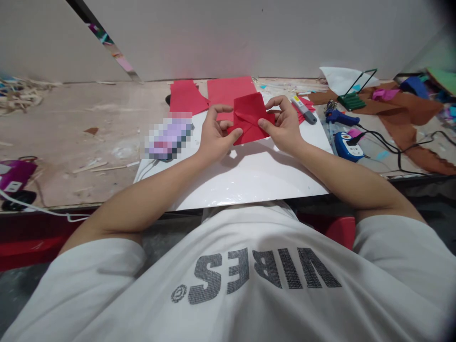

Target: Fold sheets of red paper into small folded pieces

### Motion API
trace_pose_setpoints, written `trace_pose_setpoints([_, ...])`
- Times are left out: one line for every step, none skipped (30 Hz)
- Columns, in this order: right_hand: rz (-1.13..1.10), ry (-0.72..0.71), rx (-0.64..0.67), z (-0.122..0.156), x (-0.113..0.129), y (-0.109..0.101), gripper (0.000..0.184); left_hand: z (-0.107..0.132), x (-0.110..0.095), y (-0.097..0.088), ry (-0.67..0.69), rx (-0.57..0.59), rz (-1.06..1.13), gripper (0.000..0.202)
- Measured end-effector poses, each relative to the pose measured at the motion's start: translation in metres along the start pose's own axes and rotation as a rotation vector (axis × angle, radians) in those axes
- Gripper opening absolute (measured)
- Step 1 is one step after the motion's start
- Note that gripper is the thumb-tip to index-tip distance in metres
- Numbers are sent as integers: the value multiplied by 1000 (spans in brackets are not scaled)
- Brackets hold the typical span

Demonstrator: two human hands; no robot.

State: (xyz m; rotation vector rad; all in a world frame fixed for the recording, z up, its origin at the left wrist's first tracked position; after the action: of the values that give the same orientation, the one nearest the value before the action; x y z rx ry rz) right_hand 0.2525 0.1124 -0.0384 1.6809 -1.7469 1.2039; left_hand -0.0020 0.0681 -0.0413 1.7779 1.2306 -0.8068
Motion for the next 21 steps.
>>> trace_pose_setpoints([2, -14, -5, 0, 1, 0, 83, -1, 1, -3, 21, -7, -1, 92])
trace_pose_setpoints([8, -26, -8, -1, 2, -1, 83, -3, 2, -6, 34, -14, -3, 91])
trace_pose_setpoints([16, -34, -8, -1, 3, -1, 84, -4, 4, -8, 40, -19, -4, 90])
trace_pose_setpoints([22, -36, -3, -2, 5, -2, 84, -5, 4, -10, 42, -19, -3, 90])
trace_pose_setpoints([23, -31, 3, -2, 8, -2, 85, -6, 5, -11, 46, -14, 1, 91])
trace_pose_setpoints([16, -21, 12, -2, 10, -1, 85, -6, 4, -11, 49, -7, 3, 93])
trace_pose_setpoints([1, -8, 20, -2, 13, 0, 87, -6, 3, -10, 49, -1, -1, 94])
trace_pose_setpoints([-18, 6, 26, -1, 16, 1, 88, -5, 1, -9, 45, -1, -12, 94])
trace_pose_setpoints([-38, 21, 30, -1, 19, 3, 89, -4, -1, -6, 41, -8, -28, 93])
trace_pose_setpoints([-58, 34, 34, 0, 22, 4, 90, -3, -3, -4, 41, -16, -44, 91])
trace_pose_setpoints([-77, 44, 37, 0, 24, 6, 90, -2, -5, -2, 51, -20, -53, 89])
trace_pose_setpoints([-93, 49, 40, 1, 26, 8, 90, -2, -6, -1, 70, -18, -51, 87])
trace_pose_setpoints([-107, 52, 43, 2, 28, 9, 89, -2, -7, 0, 92, -13, -39, 87])
trace_pose_setpoints([-115, 54, 49, 2, 29, 9, 87, -3, -7, 0, 106, 1, -22, 88])
trace_pose_setpoints([-117, 57, 58, 3, 30, 9, 85, -3, -7, 0, 103, 21, -6, 89])
trace_pose_setpoints([-114, 63, 70, 3, 31, 9, 83, -4, -6, 1, 86, 43, 5, 89])
trace_pose_setpoints([-106, 72, 84, 4, 31, 9, 80, -3, -6, 1, 55, 66, 7, 88])
trace_pose_setpoints([-98, 81, 99, 5, 32, 9, 77, -2, -6, 2, 20, 84, 2, 85])
trace_pose_setpoints([-90, 88, 112, 6, 32, 9, 73, -1, -7, 4, -9, 94, -7, 82])
trace_pose_setpoints([-87, 91, 122, 7, 32, 9, 70, 1, -8, 6, -26, 92, -18, 80])
trace_pose_setpoints([-87, 89, 131, 8, 33, 9, 67, 3, -11, 7, -31, 76, -32, 77])
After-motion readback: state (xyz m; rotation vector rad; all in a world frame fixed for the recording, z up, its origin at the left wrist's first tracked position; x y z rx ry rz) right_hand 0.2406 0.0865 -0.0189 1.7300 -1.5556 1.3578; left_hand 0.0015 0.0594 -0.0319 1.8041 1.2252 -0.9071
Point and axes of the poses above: each hand's wrist, its own z-axis away from the middle knuckle, its own y-axis out of the palm, x = y × z, the point moved 2 cm from there along -z, towards the middle knuckle, and after that the axes turned 12 degrees about z, right-handed, at the moved point
